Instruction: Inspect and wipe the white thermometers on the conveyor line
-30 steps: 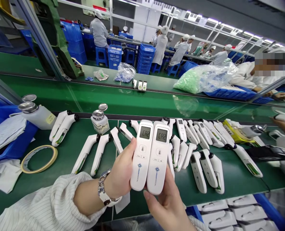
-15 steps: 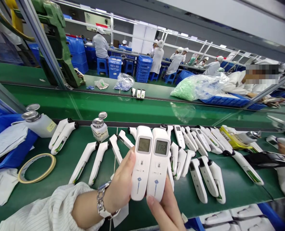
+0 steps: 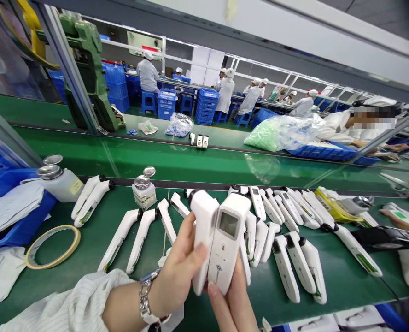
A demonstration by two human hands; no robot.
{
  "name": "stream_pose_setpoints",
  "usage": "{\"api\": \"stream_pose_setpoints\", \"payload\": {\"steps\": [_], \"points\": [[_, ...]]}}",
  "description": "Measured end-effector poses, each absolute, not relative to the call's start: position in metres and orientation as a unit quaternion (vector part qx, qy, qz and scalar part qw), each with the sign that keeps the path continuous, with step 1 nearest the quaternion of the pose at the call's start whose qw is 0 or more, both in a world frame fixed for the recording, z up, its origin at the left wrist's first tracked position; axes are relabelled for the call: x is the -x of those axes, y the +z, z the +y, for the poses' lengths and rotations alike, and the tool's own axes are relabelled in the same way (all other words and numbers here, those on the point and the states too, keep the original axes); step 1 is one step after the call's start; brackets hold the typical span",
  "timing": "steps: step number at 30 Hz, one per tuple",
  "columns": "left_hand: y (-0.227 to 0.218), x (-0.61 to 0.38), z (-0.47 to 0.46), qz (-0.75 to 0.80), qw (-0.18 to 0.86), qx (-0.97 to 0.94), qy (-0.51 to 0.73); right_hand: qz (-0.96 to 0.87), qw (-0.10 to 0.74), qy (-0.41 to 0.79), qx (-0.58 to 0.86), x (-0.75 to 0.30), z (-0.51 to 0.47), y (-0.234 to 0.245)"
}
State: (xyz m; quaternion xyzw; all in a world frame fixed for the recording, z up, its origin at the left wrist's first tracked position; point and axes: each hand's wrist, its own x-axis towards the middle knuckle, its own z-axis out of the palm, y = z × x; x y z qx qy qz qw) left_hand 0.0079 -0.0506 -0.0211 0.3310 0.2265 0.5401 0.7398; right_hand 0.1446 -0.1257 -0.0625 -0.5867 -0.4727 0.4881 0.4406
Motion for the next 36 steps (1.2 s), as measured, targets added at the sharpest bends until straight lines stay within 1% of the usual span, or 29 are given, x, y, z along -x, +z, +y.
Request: {"api": "stream_pose_setpoints", "payload": {"steps": [4,9,15,20,22,24,26,32,34,36], "points": [[-0.017,-0.008,-0.050,0.230,0.750,-0.334,0.521,-0.521,0.433,0.502,0.538,-0.146,-0.116,-0.056],[-0.011,-0.009,-0.048,0.254,0.778,-0.303,0.489,-0.531,0.426,0.489,0.545,-0.137,-0.113,-0.038],[-0.006,-0.009,-0.045,0.255,0.820,-0.224,0.461,-0.487,0.368,0.455,0.648,-0.126,-0.114,-0.020],[-0.004,-0.009,-0.043,0.245,0.827,-0.204,0.463,-0.509,0.292,0.515,0.625,-0.138,-0.111,-0.026],[-0.003,-0.009,-0.043,0.243,0.829,-0.203,0.461,-0.513,0.289,0.517,0.621,-0.142,-0.111,-0.028],[-0.002,-0.009,-0.043,0.244,0.830,-0.202,0.458,-0.516,0.307,0.509,0.617,-0.144,-0.111,-0.030],[0.000,-0.010,-0.043,0.243,0.831,-0.199,0.460,-0.516,0.343,0.502,0.603,-0.144,-0.112,-0.034],[0.000,-0.011,-0.039,0.238,0.824,-0.252,0.448,-0.500,0.498,0.523,0.479,-0.137,-0.104,-0.047],[-0.002,-0.009,-0.037,0.238,0.825,-0.264,0.440,-0.472,0.524,0.535,0.466,-0.135,-0.100,-0.049],[-0.004,-0.008,-0.034,0.238,0.822,-0.259,0.447,-0.441,0.532,0.552,0.467,-0.135,-0.099,-0.049]]}}
